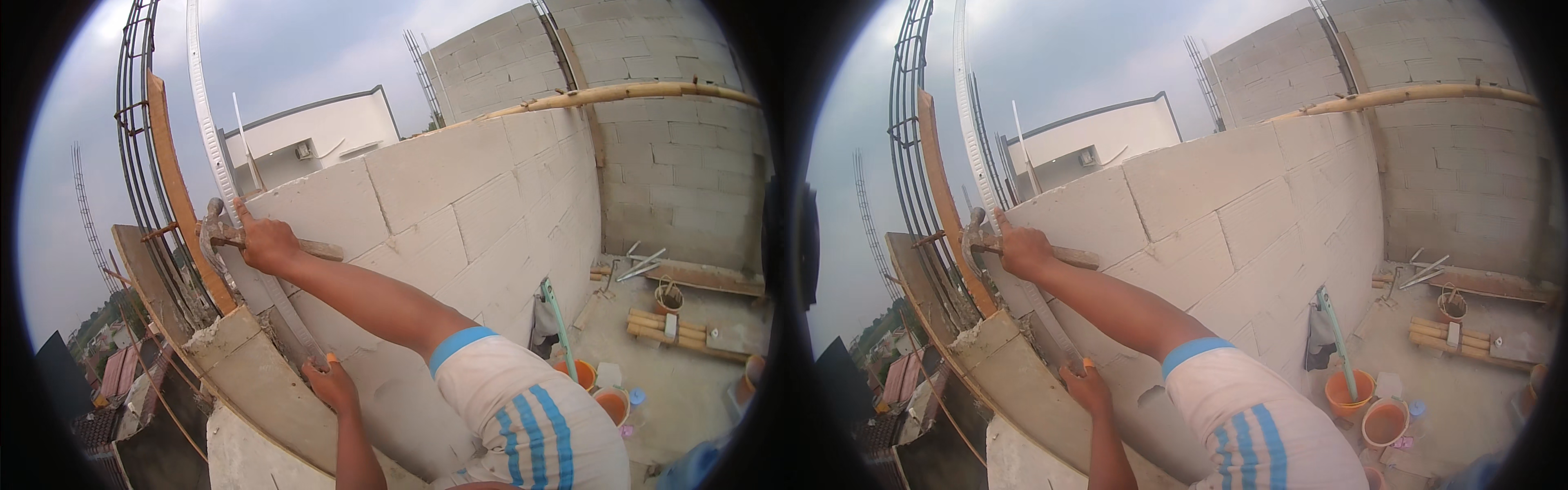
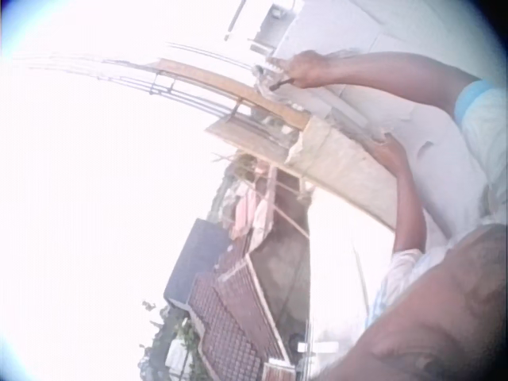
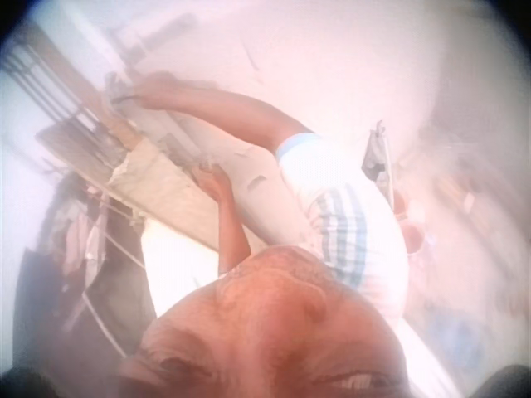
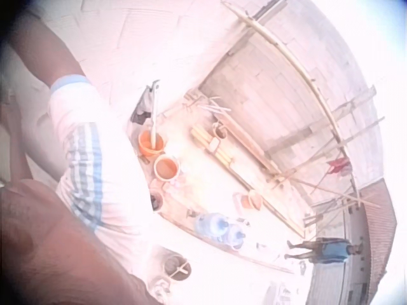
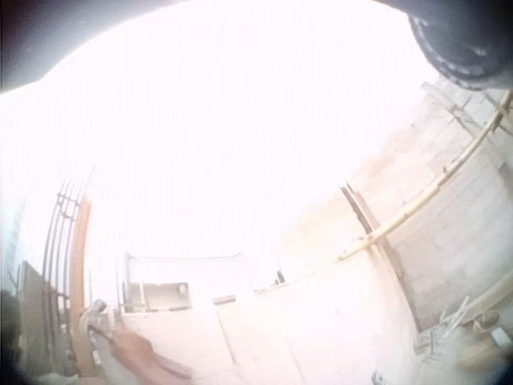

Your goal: The person secures a metal conduit to a concrete wall using a hammer and nails. They position the conduit, place nails, and hammer them into the wall repeatedly along the conduit's length.

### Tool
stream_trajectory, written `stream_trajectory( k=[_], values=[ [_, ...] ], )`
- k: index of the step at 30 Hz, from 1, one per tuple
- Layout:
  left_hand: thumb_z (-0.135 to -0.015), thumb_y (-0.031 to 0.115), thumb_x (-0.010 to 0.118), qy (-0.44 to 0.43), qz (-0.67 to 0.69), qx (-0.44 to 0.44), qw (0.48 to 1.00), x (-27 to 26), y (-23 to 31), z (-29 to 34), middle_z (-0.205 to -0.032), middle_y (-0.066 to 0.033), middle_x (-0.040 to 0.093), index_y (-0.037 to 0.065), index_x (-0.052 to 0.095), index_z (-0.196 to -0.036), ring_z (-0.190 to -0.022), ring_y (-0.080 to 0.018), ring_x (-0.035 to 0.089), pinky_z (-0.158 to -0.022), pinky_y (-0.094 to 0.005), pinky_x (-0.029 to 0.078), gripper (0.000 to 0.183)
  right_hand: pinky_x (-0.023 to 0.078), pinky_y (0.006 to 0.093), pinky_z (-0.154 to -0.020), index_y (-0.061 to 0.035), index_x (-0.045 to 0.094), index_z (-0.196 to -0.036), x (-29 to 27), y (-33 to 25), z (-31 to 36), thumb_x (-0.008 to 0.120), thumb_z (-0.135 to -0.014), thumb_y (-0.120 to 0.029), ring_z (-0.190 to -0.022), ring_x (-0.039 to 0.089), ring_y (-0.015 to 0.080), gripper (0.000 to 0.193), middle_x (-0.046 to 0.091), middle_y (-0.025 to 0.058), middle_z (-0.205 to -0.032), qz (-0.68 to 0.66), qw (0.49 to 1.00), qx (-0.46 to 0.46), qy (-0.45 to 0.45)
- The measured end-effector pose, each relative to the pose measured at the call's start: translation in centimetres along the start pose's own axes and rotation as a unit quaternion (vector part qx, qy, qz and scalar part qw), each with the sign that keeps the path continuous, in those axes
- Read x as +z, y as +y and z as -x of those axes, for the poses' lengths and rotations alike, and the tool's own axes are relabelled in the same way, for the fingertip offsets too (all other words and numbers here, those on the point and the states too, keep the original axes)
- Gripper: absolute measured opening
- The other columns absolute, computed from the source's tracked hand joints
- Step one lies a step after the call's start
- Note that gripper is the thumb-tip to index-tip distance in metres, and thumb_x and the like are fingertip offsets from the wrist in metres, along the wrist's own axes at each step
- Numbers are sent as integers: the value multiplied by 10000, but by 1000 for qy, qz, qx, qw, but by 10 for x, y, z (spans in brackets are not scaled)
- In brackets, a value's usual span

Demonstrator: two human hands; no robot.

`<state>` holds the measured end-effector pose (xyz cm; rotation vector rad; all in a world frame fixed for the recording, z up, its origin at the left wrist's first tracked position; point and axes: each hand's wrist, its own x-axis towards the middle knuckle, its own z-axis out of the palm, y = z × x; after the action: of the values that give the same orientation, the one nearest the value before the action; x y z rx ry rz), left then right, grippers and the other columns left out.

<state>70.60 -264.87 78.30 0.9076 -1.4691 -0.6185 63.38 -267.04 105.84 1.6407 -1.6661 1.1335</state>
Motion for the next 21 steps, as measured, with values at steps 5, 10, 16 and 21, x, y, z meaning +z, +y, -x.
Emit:
stream_trajectory(
  k=[5,10,16,21],
  values=[
    [-861,148,544,-351,121,-255,893,-16,-139,66,-681,-35,518,26,568,-921,-567,-151,493,-521,-316,408,138,522,475,-731,-38,168,-1529,2,-22,-4,595,-780,-104,-789,665,364,865,678,190,-849,-33,999,-21,17],
    [-911,150,508,-456,49,-490,741,-64,-218,163,-622,3,466,52,590,-950,-510,-116,444,-445,-288,352,133,521,476,-730,-23,176,-1524,-2,-9,2,592,-784,-108,-783,664,366,854,677,190,-836,-19,1000,-16,3],
    [-922,200,502,-458,25,-492,740,-88,-232,188,-695,-29,499,46,594,-984,-598,-147,467,-524,-319,374,190,529,483,-724,-37,169,-1526,9,-4,-5,657,-762,-150,-757,661,382,914,670,200,-813,-20,1000,-12,12],
    [-932,242,496,-448,21,-475,757,-106,-234,188,-757,-55,527,40,596,-1011,-670,-173,487,-589,-345,393,239,532,466,-739,-12,183,-1519,8,-8,-3,628,-784,-138,-773,667,376,869,673,199,-812,-31,999,-19,13]
  ],
)
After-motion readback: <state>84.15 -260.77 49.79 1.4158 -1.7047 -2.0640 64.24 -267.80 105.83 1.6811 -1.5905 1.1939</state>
